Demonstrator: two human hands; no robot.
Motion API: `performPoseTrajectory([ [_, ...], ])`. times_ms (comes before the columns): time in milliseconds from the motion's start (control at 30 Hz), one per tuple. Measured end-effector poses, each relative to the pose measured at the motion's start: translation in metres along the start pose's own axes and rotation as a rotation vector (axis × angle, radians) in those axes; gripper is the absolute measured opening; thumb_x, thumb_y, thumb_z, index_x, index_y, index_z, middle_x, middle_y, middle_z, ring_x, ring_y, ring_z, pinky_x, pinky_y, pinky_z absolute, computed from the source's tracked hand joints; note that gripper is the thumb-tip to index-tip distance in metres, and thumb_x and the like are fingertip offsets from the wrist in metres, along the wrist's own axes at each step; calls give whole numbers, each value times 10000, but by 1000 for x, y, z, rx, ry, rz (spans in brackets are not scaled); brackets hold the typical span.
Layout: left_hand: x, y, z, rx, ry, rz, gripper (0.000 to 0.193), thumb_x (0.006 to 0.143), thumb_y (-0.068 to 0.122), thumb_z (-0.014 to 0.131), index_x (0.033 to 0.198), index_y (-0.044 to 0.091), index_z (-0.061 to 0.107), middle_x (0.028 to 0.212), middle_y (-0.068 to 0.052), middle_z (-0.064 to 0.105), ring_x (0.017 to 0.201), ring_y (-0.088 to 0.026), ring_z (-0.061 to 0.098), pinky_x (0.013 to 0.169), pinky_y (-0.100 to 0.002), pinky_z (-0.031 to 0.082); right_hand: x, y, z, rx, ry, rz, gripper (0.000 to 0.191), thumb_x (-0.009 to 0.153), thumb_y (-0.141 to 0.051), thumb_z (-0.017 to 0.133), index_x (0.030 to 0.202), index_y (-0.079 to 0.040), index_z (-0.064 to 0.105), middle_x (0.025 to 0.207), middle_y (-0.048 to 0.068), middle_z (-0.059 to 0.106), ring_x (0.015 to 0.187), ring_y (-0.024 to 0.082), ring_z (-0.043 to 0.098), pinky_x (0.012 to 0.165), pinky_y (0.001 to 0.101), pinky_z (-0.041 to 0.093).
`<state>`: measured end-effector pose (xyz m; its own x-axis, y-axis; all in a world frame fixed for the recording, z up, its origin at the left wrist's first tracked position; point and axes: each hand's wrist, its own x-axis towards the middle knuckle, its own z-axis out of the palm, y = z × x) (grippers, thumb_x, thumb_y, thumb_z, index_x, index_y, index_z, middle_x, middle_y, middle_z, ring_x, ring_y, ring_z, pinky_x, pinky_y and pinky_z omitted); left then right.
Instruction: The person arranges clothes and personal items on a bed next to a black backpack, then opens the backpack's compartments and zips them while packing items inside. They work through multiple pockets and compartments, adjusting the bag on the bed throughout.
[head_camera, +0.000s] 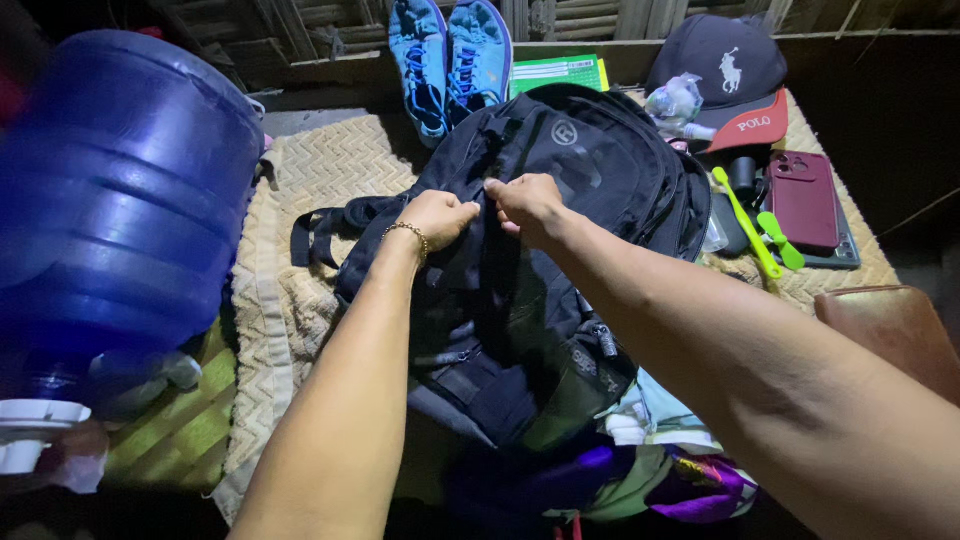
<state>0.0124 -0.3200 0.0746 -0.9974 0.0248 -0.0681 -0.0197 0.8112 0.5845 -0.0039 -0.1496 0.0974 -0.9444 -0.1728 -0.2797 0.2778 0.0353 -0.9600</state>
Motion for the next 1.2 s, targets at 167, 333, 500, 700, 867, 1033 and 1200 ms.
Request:
performPoseTrajectory([
  [167,-4,18,6,76,47,-85,622,913,560,572,1050,-25,735,1134,-294,677,1121,-421,644,987,-446,494,-14,-6,3,-100,109,40,332,951,-225,714,683,-44,640,597,60,593,467,151,495,428,314,378],
  [333,0,28,14,51,104,-194,665,904,538,544,1104,-76,702,1191,-336,645,1194,-436,625,1028,-442,483,-17,-1,2,116,101,81,271,955,-196,721,738,-78,609,599,23,567,489,128,515,450,303,409],
  [500,4,29,-2,100,48,-108,585,881,482,530,1064,-38,724,1172,-294,667,1150,-414,652,1000,-423,507,-18,2,-3,101,-80,70,368,979,-273,626,692,-66,524,536,50,470,407,158,386,370,318,274],
  [700,-9,43,-7,136,88,-31,529,880,444,570,1016,-34,749,1076,-284,709,1062,-396,701,944,-431,533,-32,-1,-10,380,-46,120,472,984,-327,770,677,-104,488,562,-13,458,439,101,387,410,273,313],
  [867,-8,38,-12,140,63,95,502,874,470,571,951,8,752,1032,-258,712,1020,-407,692,896,-439,537,-34,-10,2,118,50,33,391,922,-244,781,665,-21,587,560,55,530,434,156,460,400,336,323],
  [1033,-11,26,-20,181,17,337,378,960,434,620,874,84,734,809,-156,696,727,-344,625,646,-459,480,-32,-11,6,144,84,57,347,914,-235,777,688,-40,599,550,48,524,431,164,459,407,334,346],
  [1200,-27,23,-28,-359,-91,-223,449,866,489,722,645,105,650,609,17,578,472,-124,455,452,-311,369,-32,-9,4,249,67,106,280,939,-229,780,759,-72,635,608,3,574,487,114,523,458,282,444],
])
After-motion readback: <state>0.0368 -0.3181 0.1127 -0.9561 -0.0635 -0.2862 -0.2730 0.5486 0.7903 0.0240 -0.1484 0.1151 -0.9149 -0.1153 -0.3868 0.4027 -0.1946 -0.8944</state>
